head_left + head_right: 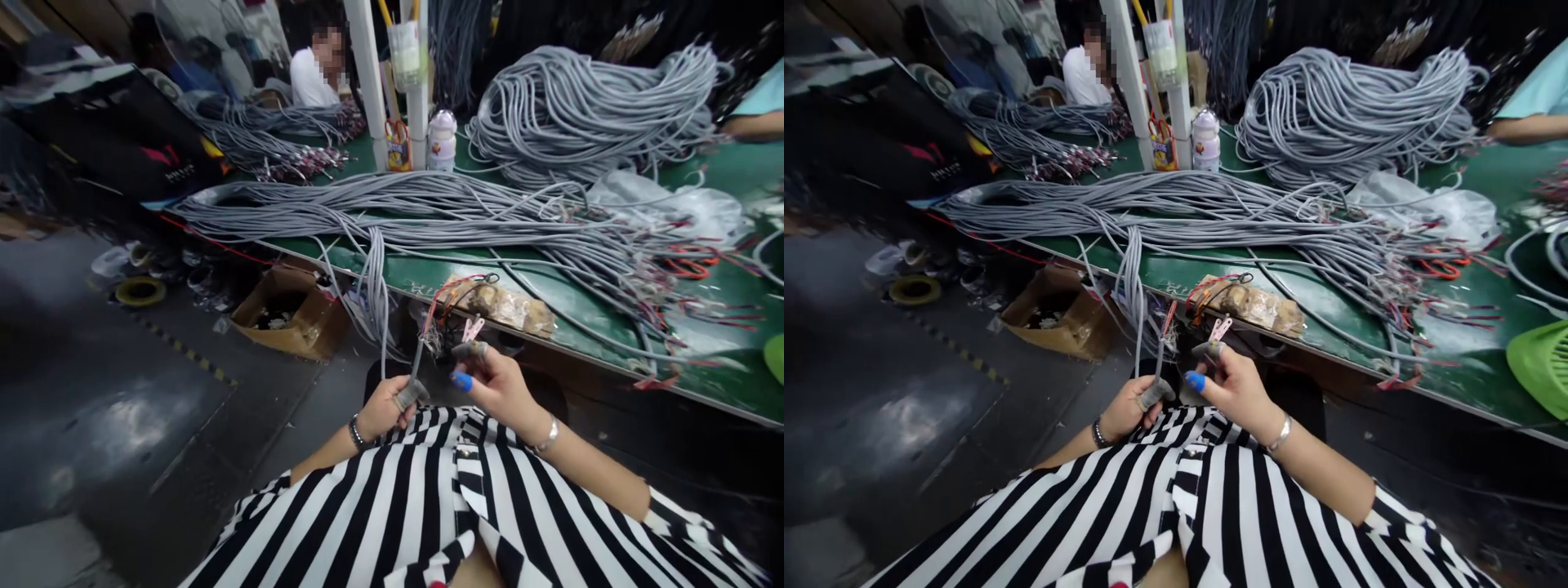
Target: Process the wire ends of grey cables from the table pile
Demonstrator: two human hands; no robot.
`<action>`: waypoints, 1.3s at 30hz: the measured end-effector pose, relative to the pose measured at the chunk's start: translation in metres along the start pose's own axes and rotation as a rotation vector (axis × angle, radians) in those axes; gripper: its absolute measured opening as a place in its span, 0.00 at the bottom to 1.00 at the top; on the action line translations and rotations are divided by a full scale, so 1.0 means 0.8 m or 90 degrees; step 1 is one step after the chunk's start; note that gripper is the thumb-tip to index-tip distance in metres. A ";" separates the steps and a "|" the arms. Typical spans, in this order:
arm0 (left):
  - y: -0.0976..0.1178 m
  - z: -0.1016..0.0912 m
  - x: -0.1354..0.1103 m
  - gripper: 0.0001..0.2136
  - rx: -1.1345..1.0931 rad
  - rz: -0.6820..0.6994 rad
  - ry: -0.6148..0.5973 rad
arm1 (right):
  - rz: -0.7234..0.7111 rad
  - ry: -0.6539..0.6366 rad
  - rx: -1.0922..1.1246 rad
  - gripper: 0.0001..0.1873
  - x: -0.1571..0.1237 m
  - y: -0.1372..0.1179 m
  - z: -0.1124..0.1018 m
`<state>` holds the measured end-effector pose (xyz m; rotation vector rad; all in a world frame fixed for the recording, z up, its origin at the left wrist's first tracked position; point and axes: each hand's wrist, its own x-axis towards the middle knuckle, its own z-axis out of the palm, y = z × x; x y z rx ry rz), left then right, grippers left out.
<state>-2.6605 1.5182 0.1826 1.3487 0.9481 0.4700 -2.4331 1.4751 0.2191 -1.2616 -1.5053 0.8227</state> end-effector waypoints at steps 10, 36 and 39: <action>-0.005 0.018 0.021 0.13 -0.025 0.038 0.021 | -0.082 0.062 -0.238 0.13 0.026 -0.020 0.015; 0.020 -0.027 0.011 0.16 -0.724 0.063 0.081 | -0.097 -0.118 -0.039 0.10 0.059 -0.027 0.068; 0.011 -0.020 0.009 0.18 -0.724 0.020 0.063 | -0.005 -0.111 0.084 0.19 0.073 -0.016 0.087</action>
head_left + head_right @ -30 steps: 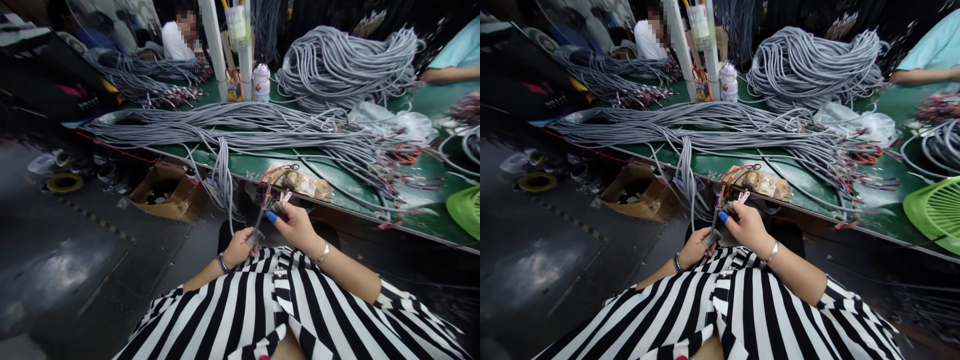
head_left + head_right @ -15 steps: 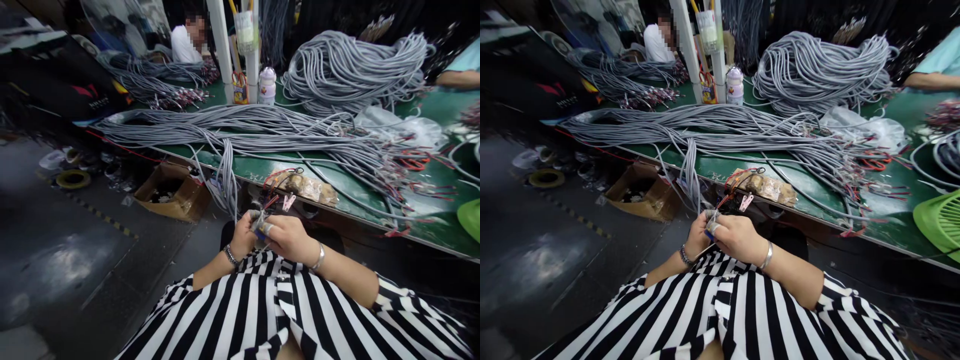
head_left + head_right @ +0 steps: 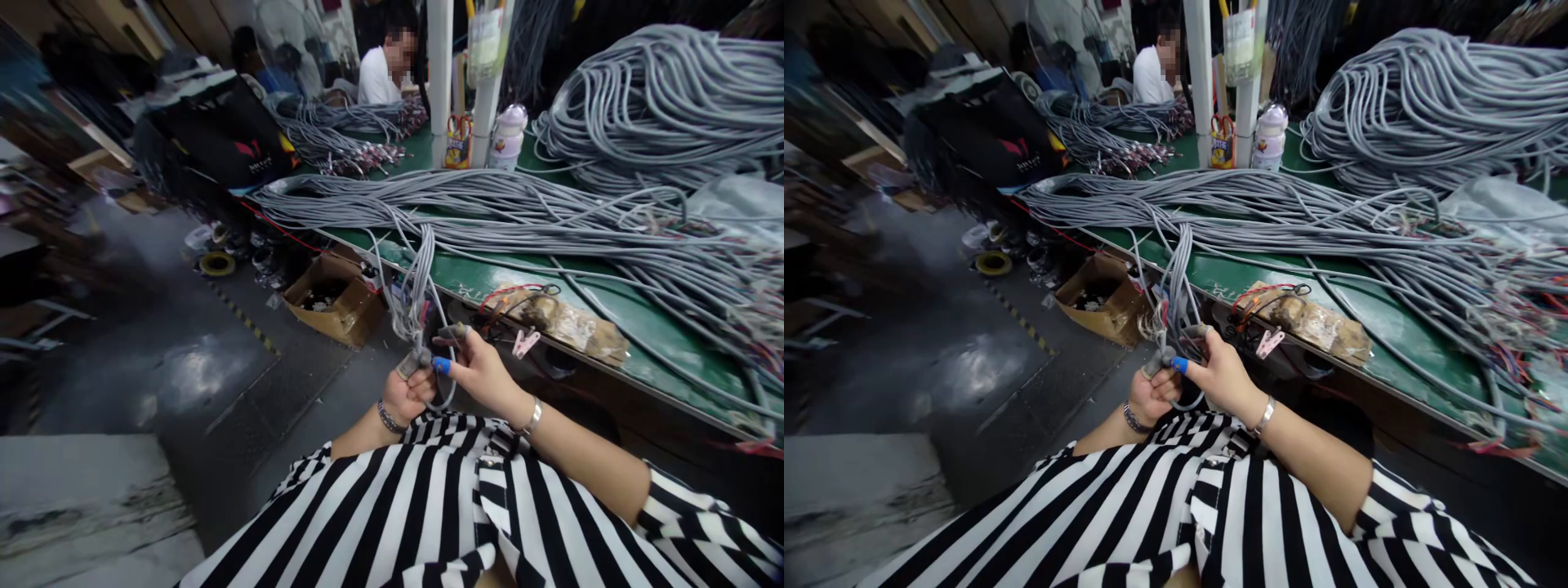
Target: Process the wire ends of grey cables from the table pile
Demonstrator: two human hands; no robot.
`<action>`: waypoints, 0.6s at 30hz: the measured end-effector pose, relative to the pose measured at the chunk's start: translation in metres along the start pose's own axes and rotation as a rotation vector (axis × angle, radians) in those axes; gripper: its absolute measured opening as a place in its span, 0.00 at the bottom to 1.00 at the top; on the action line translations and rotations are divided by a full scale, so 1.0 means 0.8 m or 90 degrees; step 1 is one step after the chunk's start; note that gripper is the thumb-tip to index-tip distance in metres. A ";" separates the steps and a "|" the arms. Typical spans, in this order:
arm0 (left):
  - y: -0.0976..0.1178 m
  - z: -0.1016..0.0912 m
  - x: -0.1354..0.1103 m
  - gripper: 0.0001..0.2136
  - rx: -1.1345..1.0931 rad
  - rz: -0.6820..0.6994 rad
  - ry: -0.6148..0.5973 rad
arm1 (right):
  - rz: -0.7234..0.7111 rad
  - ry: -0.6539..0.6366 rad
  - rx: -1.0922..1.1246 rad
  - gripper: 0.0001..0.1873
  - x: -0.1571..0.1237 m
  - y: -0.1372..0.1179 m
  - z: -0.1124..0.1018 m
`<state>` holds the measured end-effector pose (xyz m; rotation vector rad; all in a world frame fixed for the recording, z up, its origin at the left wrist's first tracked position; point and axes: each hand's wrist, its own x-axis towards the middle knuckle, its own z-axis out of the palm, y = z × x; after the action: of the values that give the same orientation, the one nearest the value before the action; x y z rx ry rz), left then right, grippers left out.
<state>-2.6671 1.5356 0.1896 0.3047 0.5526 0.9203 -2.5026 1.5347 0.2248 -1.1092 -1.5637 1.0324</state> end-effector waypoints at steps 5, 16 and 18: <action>-0.012 -0.001 0.005 0.22 -0.002 -0.042 -0.030 | 0.040 0.038 0.150 0.29 0.015 0.008 0.012; -0.022 -0.009 0.009 0.06 0.066 0.005 -0.020 | 0.054 0.144 0.144 0.22 0.011 0.015 0.018; -0.023 -0.009 0.009 0.05 0.079 0.017 -0.023 | 0.059 0.147 0.149 0.20 0.011 0.016 0.018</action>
<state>-2.6554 1.5308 0.1724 0.4414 0.5749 0.9059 -2.5155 1.5445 0.2111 -1.1021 -1.1871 1.0771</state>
